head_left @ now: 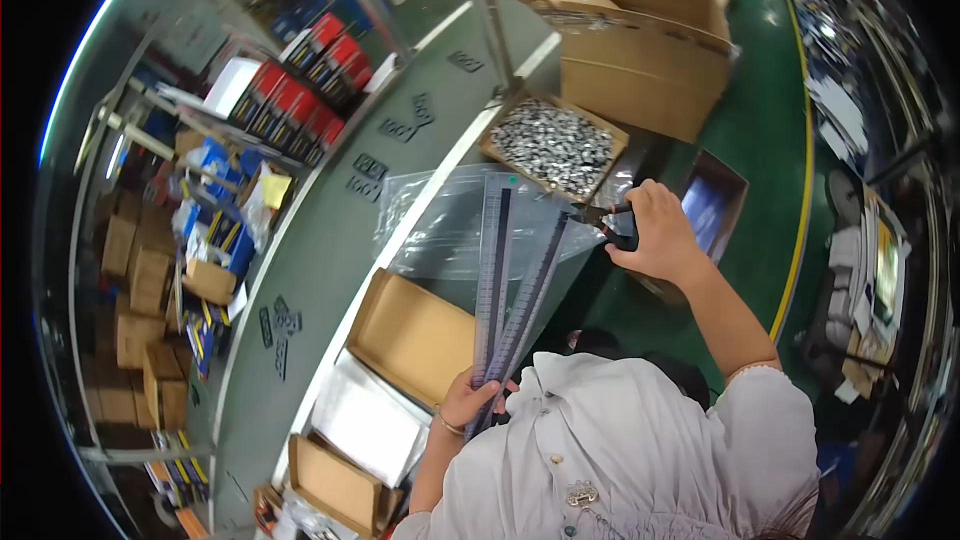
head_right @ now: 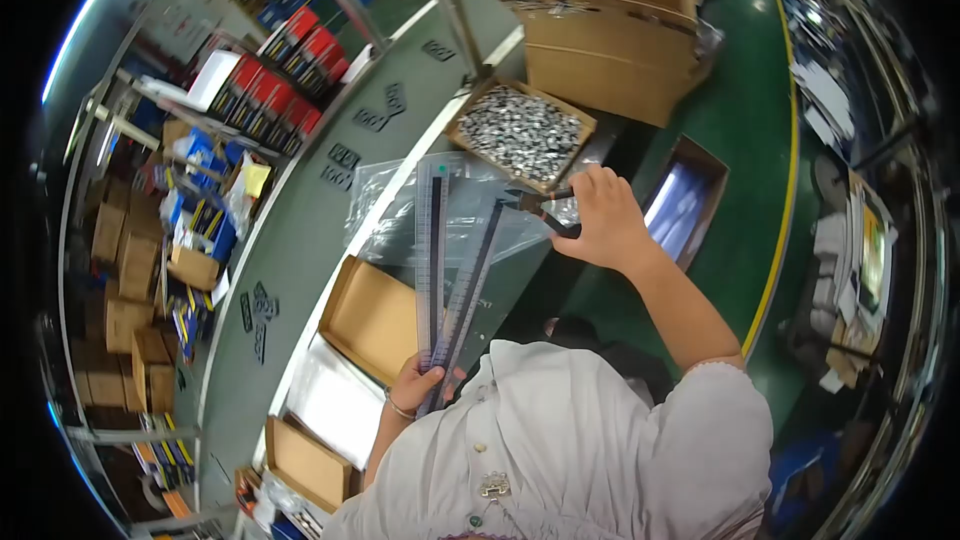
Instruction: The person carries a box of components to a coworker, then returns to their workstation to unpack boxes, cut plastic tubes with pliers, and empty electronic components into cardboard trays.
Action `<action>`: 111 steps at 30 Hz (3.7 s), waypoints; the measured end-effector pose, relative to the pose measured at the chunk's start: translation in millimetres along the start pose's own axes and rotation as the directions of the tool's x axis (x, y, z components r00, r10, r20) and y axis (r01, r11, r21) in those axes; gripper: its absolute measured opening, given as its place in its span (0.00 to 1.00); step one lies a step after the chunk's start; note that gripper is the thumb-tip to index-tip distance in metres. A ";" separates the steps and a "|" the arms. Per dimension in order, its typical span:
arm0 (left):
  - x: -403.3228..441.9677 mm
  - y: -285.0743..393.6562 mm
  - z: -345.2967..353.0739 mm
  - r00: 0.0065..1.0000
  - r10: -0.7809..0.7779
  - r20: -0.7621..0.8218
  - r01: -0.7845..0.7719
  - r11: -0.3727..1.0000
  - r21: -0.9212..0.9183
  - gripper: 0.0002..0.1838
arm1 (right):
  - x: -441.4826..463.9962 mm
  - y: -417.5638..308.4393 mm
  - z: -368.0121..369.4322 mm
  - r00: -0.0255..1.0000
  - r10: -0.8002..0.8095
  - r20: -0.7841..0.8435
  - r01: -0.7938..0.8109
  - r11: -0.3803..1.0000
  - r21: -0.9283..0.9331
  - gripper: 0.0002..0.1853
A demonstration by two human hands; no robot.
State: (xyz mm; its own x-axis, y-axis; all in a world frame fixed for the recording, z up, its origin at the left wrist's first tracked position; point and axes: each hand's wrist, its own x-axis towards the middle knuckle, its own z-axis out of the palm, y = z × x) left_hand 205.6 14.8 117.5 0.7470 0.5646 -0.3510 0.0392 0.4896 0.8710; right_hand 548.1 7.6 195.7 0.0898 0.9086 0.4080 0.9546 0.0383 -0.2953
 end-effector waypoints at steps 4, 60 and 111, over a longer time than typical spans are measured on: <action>36.0 15.3 4.3 0.990 -0.040 0.132 0.035 0.998 0.043 0.17 | -16.4 16.9 -23.2 0.984 0.178 -0.017 -0.178 0.982 -0.056 0.27; 228.3 70.1 125.2 0.892 -0.379 0.245 0.265 0.879 0.398 0.08 | -39.2 253.9 -48.1 0.889 0.422 0.179 -0.414 0.907 -0.078 0.22; 259.6 61.9 130.8 0.837 -0.374 0.401 0.097 0.821 0.563 0.21 | -18.1 309.0 -91.9 0.859 0.188 0.475 -0.334 0.911 0.243 0.12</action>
State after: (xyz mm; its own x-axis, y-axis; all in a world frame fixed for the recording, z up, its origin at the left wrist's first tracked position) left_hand 488.8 104.8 125.3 0.8762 0.0231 -0.4814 0.4782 0.0827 0.8744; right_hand 867.5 -35.3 176.4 0.1219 0.9858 -0.1158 0.7706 -0.1675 -0.6149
